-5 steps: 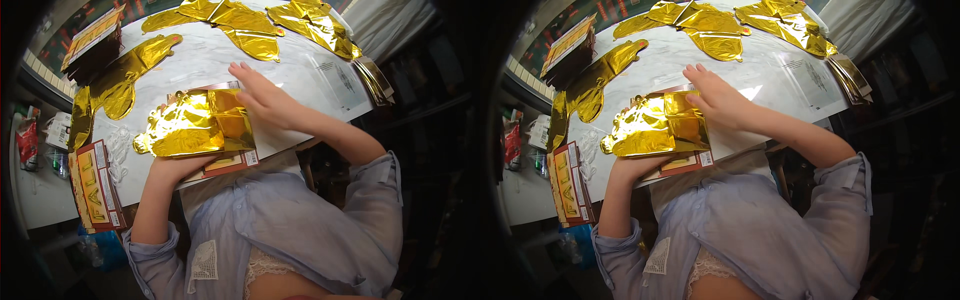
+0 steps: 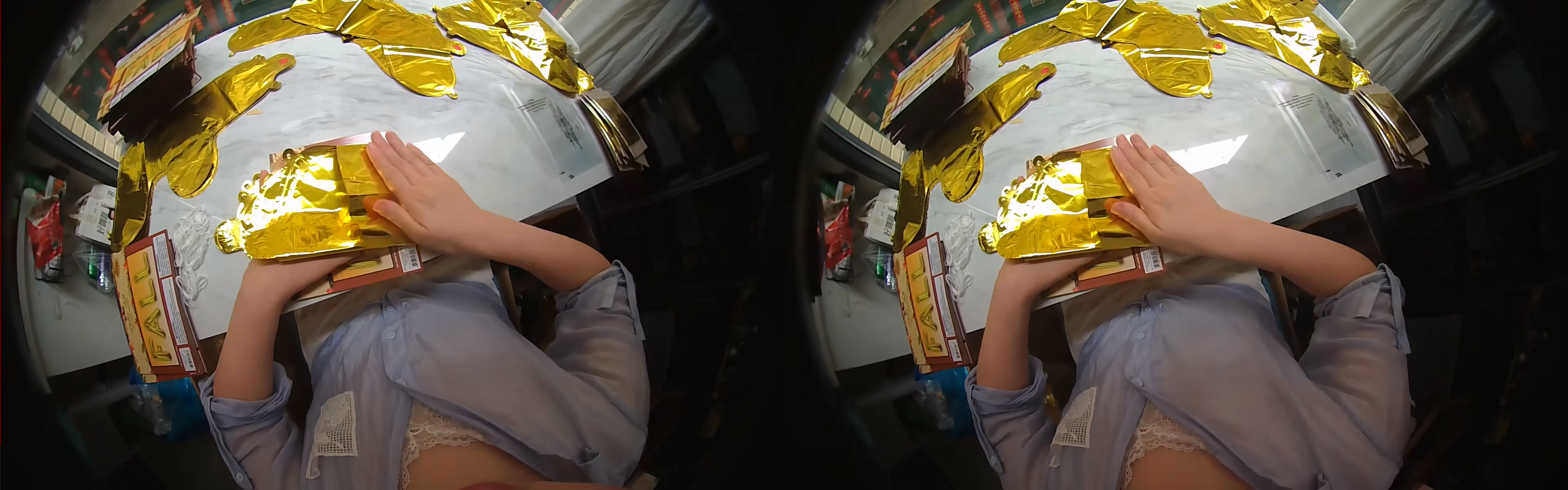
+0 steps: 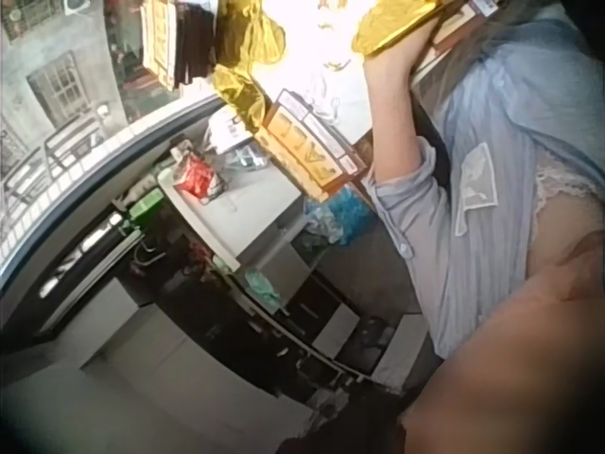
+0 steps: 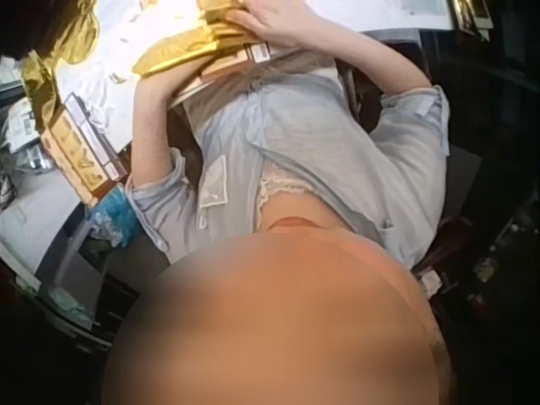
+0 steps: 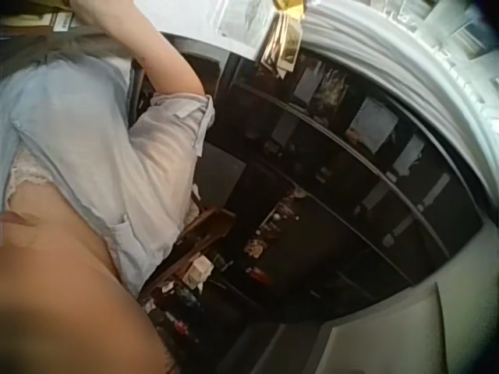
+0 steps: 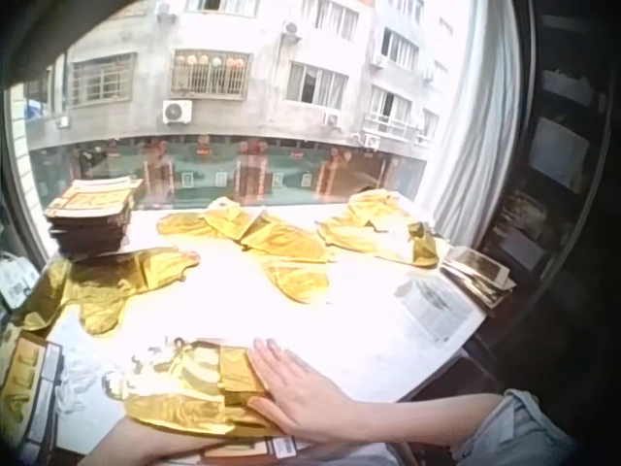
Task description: Folding gold foil balloons and organizing them with packaging cards on a table.
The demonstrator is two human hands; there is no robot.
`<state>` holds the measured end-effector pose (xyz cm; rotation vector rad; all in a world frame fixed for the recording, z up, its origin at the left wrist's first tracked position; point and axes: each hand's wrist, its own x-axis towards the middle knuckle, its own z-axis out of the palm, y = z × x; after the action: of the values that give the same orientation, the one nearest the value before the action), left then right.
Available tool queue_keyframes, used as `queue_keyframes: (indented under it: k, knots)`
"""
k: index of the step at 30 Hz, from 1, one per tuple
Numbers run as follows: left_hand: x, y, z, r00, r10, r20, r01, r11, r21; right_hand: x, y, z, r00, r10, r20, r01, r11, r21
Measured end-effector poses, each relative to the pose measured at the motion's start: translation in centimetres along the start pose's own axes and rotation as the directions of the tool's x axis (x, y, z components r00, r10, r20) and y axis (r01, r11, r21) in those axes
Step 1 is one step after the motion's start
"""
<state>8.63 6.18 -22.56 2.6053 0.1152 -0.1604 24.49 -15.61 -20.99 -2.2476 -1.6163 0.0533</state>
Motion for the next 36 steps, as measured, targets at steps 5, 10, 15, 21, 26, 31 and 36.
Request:
queue_keyframes:
  k: [5, 10, 15, 21, 26, 31, 36]
  knots:
    - [0.3, 0.8, -0.7, 0.985, -0.076, 0.156, 0.113, 0.965, -0.239, 0.7, -0.9, 1.4, 0.999, -0.036, -0.014, 0.035, 0.996, -0.084]
    - [-0.1, 1.1, -0.8, 0.979, -0.067, 0.194, 0.141, 0.907, -0.396, 0.8, -1.2, 1.9, 0.999, -0.048, -0.020, 0.047, 0.997, -0.061]
    - [0.1, 1.9, -1.8, 0.978, -0.115, 0.174, 0.136, 0.984, -0.112, 1.0, -1.5, 1.9, 0.996, -0.077, -0.047, 0.073, 0.994, -0.085]
    - [-2.8, 3.6, -3.1, 0.970, 0.086, -0.226, 0.000, 0.935, 0.354, 1.0, -1.0, 1.9, 0.997, -0.069, -0.036, 0.066, 0.994, -0.084]
    - [-7.8, 7.1, -1.3, 0.989, -0.072, -0.127, 0.104, 0.959, 0.263, 0.9, -1.2, 1.7, 0.998, -0.049, -0.026, 0.047, 0.996, -0.070]
    - [-8.3, 6.7, 2.9, 0.963, -0.023, -0.270, 0.086, 0.971, 0.223, 0.9, -1.7, 1.6, 0.998, -0.052, -0.027, 0.050, 0.995, -0.086]
    - [-8.1, 6.1, 3.7, 0.948, -0.007, -0.319, 0.087, 0.968, 0.237, 1.2, -1.7, 1.6, 0.995, -0.093, -0.019, 0.090, 0.986, -0.141]
